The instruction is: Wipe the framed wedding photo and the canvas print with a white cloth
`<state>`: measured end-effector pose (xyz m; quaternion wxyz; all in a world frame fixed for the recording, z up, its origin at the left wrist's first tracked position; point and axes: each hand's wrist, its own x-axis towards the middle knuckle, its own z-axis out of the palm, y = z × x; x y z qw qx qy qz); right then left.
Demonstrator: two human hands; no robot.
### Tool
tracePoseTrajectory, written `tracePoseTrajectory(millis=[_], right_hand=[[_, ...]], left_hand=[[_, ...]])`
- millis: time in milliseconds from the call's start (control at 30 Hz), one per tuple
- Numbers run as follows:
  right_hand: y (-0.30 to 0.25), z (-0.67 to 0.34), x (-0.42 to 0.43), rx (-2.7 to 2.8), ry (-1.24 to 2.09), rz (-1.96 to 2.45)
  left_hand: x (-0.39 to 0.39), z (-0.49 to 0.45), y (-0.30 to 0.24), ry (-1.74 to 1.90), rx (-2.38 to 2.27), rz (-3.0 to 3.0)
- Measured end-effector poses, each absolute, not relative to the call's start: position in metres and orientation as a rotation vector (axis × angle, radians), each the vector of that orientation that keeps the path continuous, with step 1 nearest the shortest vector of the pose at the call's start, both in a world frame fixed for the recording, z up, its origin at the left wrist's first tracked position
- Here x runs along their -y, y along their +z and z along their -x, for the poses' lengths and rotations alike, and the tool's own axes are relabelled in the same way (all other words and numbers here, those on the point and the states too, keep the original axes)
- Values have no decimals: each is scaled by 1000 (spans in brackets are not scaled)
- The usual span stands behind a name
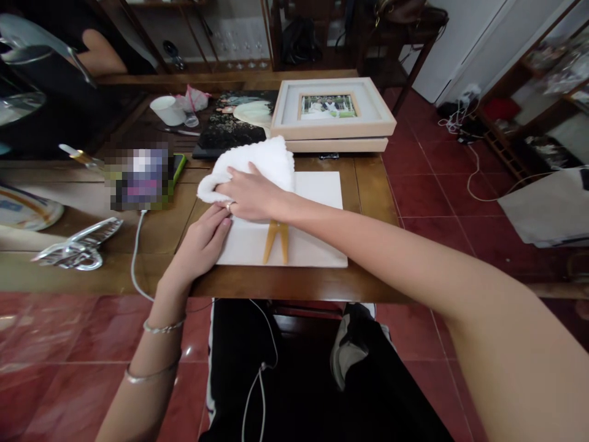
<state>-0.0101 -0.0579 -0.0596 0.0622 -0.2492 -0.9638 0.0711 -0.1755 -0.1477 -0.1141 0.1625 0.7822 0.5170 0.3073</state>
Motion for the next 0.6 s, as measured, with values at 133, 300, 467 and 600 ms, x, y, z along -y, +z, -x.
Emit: tracePoseTrajectory(millis=[133, 300, 467, 600], right_hand=[[-58, 12, 58, 2899, 207, 820], [-48, -24, 62, 2884, 197, 1013], [-51, -81, 64, 2772, 162, 1109], [-55, -119, 65, 2699, 137, 1284]], left_hand=[[148, 176, -114, 900, -1473, -2231], [148, 177, -116, 896, -1451, -2214], [148, 176, -116, 923, -1430, -2208], [148, 176, -116, 936, -1423, -2194]])
